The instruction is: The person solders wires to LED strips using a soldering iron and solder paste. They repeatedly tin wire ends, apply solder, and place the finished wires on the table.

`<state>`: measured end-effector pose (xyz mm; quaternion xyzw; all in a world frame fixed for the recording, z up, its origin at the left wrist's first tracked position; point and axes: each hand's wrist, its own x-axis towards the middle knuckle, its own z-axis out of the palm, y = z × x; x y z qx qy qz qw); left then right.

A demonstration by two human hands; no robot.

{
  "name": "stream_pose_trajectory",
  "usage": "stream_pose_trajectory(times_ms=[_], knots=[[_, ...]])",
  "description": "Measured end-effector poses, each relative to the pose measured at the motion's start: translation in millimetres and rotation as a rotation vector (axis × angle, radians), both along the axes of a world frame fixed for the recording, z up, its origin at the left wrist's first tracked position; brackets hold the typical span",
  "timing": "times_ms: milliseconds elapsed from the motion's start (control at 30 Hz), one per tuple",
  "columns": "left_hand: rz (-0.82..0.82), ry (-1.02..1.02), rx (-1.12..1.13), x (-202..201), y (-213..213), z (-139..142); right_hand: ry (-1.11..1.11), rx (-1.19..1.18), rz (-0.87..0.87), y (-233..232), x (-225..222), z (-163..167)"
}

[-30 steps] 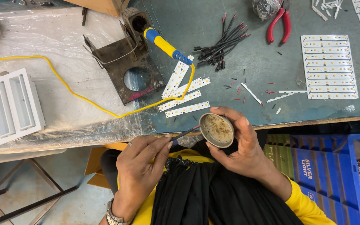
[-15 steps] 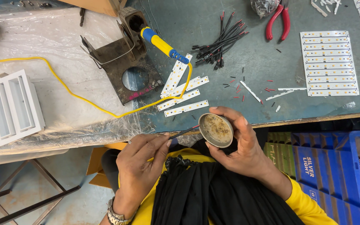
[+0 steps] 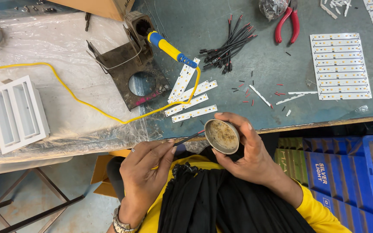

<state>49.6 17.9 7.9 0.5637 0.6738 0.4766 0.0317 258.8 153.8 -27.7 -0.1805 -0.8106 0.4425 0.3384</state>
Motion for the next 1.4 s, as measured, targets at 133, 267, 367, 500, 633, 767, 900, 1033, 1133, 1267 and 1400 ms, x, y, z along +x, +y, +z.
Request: stream_pose_trajectory(times_ms=[133, 267, 367, 500, 633, 767, 900, 1033, 1133, 1267, 1400], knots=[[0.002, 0.007, 0.002, -1.6, -1.4, -0.1, 0.049, 0.023, 0.032, 1.9, -2.6, -1.0], [0.002, 0.01, 0.01, -2.9, -0.7, -0.5, 0.141, 0.077, 0.088, 4.2, -4.2, -4.7], [0.007, 0.011, 0.01, -2.9, 0.2, -0.7, 0.137, 0.059, 0.092, 3.7, -3.6, -6.0], [0.008, 0.02, -0.001, -2.8, 0.8, -1.2, 0.139, 0.052, 0.098, 3.7, -3.6, -6.5], [0.0, 0.061, -0.009, -3.3, 0.5, -2.1, 0.134, 0.043, 0.091, 4.1, -3.7, -6.5], [-0.005, 0.108, -0.023, -3.3, -0.4, -3.1, 0.132, 0.045, 0.086, 4.9, -3.7, -6.5], [-0.017, 0.129, -0.025, -3.7, -1.0, -3.6, 0.137, 0.033, 0.093, 6.1, -3.4, -6.4], [-0.019, 0.145, -0.026, -3.5, -0.6, -4.1, 0.135, 0.025, 0.087, 6.2, -2.9, -6.6], [-0.027, 0.14, -0.029, -3.5, -1.2, -4.0, 0.135, 0.026, 0.087, 5.7, -2.7, -6.7], [-0.028, 0.139, -0.042, -3.3, -1.8, -3.8, 0.129, 0.036, 0.091, 6.4, -2.5, -6.2], [-0.036, 0.14, -0.048, -3.5, -2.3, -3.5, 0.124, 0.037, 0.088, 6.6, -2.7, -6.3]])
